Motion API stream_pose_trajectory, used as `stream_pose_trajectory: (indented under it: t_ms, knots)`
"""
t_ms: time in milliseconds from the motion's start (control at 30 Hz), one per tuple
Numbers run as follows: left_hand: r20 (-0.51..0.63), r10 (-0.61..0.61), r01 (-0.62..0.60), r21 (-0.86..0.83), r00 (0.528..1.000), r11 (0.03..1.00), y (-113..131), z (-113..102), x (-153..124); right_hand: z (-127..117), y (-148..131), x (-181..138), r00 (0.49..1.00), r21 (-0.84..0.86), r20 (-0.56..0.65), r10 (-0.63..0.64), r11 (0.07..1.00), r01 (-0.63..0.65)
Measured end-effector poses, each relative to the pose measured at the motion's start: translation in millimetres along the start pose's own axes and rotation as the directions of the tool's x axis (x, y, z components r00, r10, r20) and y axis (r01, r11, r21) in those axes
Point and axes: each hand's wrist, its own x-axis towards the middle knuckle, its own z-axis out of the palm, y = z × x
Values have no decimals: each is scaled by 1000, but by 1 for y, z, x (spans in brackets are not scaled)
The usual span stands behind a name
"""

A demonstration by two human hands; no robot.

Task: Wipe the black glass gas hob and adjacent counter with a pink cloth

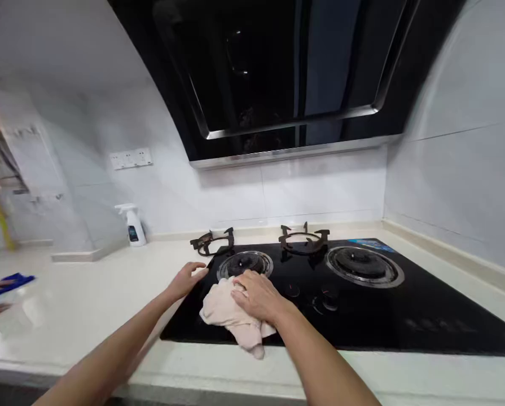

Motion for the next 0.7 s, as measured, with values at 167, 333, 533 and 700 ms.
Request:
stream_pose_trajectory:
  t_ms: [167,333,533,700]
  knots:
    - [34,-63,65,-61,997,996,-29,1,-5,1,4,1,999,-19,30,21,1000,-21]
    - [58,-58,58,2,997,998,-19,4,-23,4,1,-5,995,3,81,55,998,-55]
    - [66,-126,133,-116,990,984,-17,-1,-29,24,-30,-11,963,-133,225,148,984,-120]
    - [49,-132,139,-229,990,963,-22,2,-32,54,-58,-5,996,-341,87,20,940,11]
